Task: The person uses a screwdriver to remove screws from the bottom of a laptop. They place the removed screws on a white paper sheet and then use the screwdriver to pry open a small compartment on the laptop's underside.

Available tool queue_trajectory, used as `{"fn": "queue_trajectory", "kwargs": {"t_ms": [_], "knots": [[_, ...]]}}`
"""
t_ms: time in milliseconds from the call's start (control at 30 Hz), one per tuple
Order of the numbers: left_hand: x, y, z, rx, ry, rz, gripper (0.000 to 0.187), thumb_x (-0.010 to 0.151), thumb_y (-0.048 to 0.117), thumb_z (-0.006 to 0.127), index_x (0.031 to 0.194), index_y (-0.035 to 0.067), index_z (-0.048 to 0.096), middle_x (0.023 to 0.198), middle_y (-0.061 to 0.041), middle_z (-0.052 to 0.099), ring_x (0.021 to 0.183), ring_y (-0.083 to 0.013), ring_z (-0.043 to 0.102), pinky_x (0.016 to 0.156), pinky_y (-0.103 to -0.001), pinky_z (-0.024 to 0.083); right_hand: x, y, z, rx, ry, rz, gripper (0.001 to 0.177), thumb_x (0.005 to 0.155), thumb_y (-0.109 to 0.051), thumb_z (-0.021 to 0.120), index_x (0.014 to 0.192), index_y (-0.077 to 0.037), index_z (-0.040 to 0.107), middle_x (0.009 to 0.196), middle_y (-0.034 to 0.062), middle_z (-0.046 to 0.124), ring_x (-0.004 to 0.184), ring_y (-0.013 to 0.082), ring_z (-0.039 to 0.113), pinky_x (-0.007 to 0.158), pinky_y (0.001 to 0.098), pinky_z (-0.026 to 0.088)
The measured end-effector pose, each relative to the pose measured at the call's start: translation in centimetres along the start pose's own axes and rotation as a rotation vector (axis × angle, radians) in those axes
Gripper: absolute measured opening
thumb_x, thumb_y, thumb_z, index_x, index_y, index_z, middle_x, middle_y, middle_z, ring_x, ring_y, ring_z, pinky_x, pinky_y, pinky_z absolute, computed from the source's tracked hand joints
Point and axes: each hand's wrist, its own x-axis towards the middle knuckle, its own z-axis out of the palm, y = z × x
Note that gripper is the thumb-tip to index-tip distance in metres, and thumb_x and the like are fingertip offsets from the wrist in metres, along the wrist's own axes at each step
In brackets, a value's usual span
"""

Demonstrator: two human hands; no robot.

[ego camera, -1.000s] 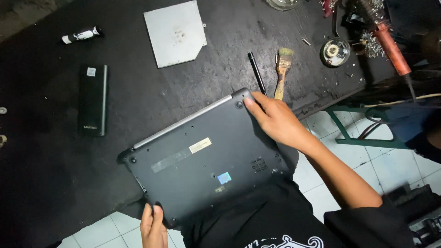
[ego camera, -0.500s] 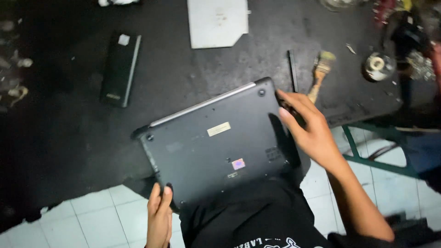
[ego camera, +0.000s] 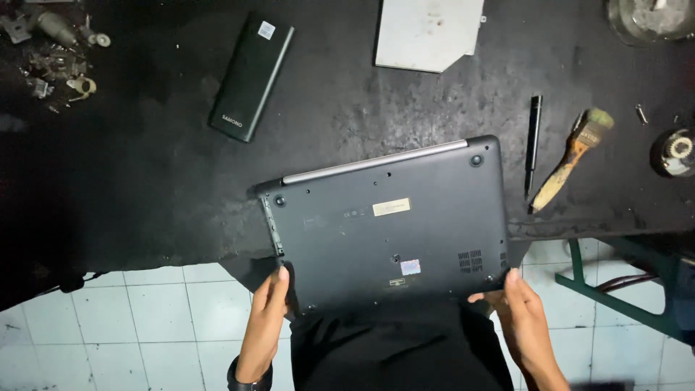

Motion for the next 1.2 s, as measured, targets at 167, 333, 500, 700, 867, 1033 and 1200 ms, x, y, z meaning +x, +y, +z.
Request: {"fn": "queue_trajectory", "kwargs": {"t_ms": [167, 333, 500, 700, 867, 1033, 1200], "knots": [[-1.5, 2.3, 1.4, -0.013, 0.031, -0.019, 0.030, 0.105, 0.037, 0.052, 0.099, 0.008, 0.052, 0.093, 0.003, 0.042, 0.086, -0.0102, 0.035, 0.077, -0.029, 0.029, 0.4, -0.8, 0.0, -0.009, -0.038, 0.012, 0.035, 0.112, -0.034, 0.045, 0.095, -0.004, 0.041, 0.079, 0.0211, 0.047, 0.072, 0.0401, 0.073, 0.079, 0.0427, 0.047], [-0.8, 1.0, 0.9, -0.078, -0.012, 0.061, 0.045, 0.106, 0.042, 0.056, 0.077, 0.011, 0.040, 0.078, 0.004, 0.025, 0.071, -0.0105, 0.020, 0.065, -0.031, 0.022, -0.5, -1.8, 1.3, -0.005, -0.084, -0.142, 0.036, 0.113, -0.036, 0.048, 0.087, -0.014, 0.037, 0.056, 0.0210, 0.065, 0.059, 0.0303, 0.076, 0.053, 0.0281, 0.038], [-1.3, 4.0, 0.4, 0.479, -0.022, 0.057, 0.043, 0.103, 0.041, 0.044, 0.111, 0.010, 0.074, 0.105, 0.006, 0.072, 0.107, -0.0073, 0.060, 0.102, -0.025, 0.042, -3.9, -9.6, 7.7, 0.258, -0.002, 0.397, 0.060, 0.103, -0.026, 0.033, 0.146, 0.014, 0.045, 0.119, 0.0554, 0.058, 0.113, 0.0615, 0.058, 0.110, 0.0589, 0.041], [-3.7, 9.8, -2.0, 0.970, 0.124, 0.657, 0.048, 0.094, 0.036, 0.061, 0.139, 0.019, 0.061, 0.125, 0.000, 0.073, 0.116, -0.0178, 0.068, 0.096, -0.035, 0.049, -2.3, -6.2, 6.2, 0.245, -0.021, 0.172, 0.059, 0.100, -0.027, 0.039, 0.147, 0.007, 0.047, 0.133, 0.0327, 0.062, 0.103, 0.0523, 0.062, 0.097, 0.0610, 0.051], [-0.3, 9.3, 0.7, 1.314, -0.039, 1.146, 0.089, 0.096, 0.044, 0.062, 0.159, -0.003, 0.021, 0.170, -0.021, 0.016, 0.158, -0.0358, 0.017, 0.126, -0.048, 0.023, -3.9, -8.6, 7.5, 0.263, 0.002, 0.231, 0.063, 0.097, -0.028, 0.038, 0.152, 0.003, 0.044, 0.134, 0.0358, 0.060, 0.106, 0.0550, 0.060, 0.099, 0.0611, 0.048], [0.9, 9.3, 1.2, 1.528, 0.137, 1.347, 0.095, 0.091, 0.058, 0.064, 0.153, -0.009, 0.038, 0.164, -0.025, 0.033, 0.152, -0.0358, 0.036, 0.126, -0.046, 0.032, -3.6, -8.1, 7.3, 0.290, -0.008, 0.215, 0.063, 0.096, -0.026, 0.037, 0.152, 0.003, 0.043, 0.140, 0.0314, 0.058, 0.117, 0.0523, 0.058, 0.103, 0.0657, 0.047], [0.8, 9.9, 1.3, 1.479, 0.103, 1.371, 0.091, 0.094, 0.056, 0.061, 0.151, -0.011, 0.039, 0.162, -0.027, 0.036, 0.151, -0.0366, 0.038, 0.125, -0.047, 0.031, -1.2, -2.7, 3.4, 0.216, -0.144, 0.052, 0.078, 0.103, -0.042, 0.050, 0.090, 0.033, 0.065, 0.095, 0.0452, 0.072, 0.092, 0.0481, 0.074, 0.092, 0.0523, 0.058]]}}
